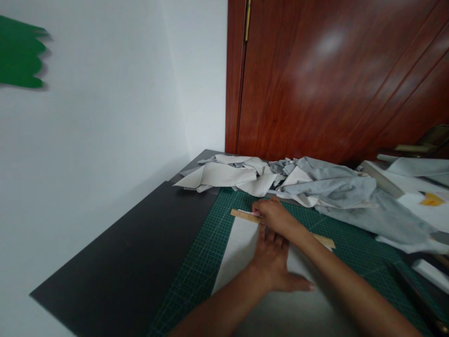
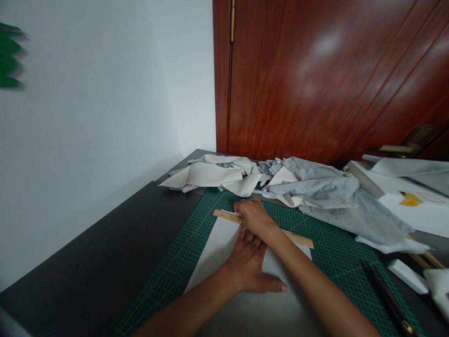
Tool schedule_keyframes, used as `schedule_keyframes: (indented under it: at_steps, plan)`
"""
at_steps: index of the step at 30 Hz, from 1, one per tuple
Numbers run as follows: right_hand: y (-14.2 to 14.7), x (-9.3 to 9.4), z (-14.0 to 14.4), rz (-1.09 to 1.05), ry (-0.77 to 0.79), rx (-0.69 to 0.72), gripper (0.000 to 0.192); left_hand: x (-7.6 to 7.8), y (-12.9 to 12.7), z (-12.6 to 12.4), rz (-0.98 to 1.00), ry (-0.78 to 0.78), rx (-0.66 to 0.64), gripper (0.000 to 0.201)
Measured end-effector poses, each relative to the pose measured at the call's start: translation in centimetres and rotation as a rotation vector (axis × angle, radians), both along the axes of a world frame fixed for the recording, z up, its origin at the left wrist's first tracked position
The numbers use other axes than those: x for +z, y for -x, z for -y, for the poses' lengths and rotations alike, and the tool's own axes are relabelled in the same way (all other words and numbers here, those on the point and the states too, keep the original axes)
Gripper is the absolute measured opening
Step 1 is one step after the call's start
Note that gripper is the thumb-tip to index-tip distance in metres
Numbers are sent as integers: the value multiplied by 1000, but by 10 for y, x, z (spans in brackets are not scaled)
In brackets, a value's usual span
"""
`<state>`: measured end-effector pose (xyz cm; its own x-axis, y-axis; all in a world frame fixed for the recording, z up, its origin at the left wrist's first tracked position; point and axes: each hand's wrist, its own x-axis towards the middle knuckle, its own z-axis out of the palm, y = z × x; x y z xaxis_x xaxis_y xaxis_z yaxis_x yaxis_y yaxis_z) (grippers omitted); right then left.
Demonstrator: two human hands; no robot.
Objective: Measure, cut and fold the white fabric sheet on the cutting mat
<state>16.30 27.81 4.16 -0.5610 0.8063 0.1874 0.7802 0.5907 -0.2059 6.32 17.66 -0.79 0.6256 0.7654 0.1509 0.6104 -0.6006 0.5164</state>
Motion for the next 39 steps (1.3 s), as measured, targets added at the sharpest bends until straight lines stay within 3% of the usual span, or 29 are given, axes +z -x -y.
schedule_keyframes:
  at_steps: [10,19,29,33,39]
  plan:
    - [27,-24,1,-101,-83,-29,20,-14,0,0,111,-13,-1,120]
    - [31,-36,-3,-142,-139,29,20,-11,-1,-4,198,0,-25,122]
    - [29,-41,-10,-179,-138,150,22,-16,-2,-3,190,-25,-4,124]
    - [28,-41,-10,-212,-103,216,35,-20,-3,-3,173,-31,-3,123]
    - [29,-33,-6,-116,-69,125,36,-20,-2,-3,126,-3,-18,124]
